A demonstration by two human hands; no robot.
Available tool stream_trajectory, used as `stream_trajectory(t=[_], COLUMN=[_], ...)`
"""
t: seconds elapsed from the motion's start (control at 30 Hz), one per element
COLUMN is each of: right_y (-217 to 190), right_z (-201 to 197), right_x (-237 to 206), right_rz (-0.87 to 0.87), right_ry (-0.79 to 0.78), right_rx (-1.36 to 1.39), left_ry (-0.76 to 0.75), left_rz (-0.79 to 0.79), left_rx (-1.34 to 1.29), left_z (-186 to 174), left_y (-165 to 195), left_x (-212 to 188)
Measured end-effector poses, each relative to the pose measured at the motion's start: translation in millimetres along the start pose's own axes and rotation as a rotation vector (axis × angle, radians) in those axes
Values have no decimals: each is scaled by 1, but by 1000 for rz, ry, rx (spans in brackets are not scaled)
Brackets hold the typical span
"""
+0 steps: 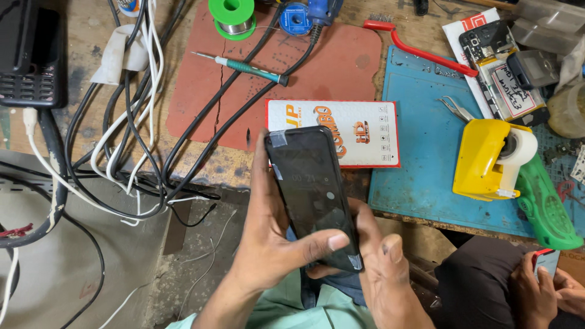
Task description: The person removes the back cover of a smartphone, inspects the internal components, and uses a screwdriver to adjust parts inside. The person then reassembles the phone and tests the screen functionality.
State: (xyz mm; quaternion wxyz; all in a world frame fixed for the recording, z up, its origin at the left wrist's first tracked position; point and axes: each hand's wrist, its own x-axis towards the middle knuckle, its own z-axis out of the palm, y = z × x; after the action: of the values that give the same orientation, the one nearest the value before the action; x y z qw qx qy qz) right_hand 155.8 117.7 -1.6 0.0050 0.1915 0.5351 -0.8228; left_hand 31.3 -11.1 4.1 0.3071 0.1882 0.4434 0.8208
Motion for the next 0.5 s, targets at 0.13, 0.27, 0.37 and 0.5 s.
stream_trajectory(t=[0.13, 0.27, 0.37, 0.5], right_y=[-15, -26, -29, -34], right_z=[9, 17, 20, 24], right_x=[-11, -21, -21, -20], right_rz=[-89, -141, -281, -334], right_ry=[74, 232, 352, 472], right_rx=[-118, -204, -480, -655], left_ry=[77, 123, 104, 68], left_rz=[-4, 46, 38, -17], left_rx=[-55, -119, -94, -115], left_z=[7, 6, 3, 1], left_y=[-5, -7, -4, -1], left_x=[-6, -4, -4, -7])
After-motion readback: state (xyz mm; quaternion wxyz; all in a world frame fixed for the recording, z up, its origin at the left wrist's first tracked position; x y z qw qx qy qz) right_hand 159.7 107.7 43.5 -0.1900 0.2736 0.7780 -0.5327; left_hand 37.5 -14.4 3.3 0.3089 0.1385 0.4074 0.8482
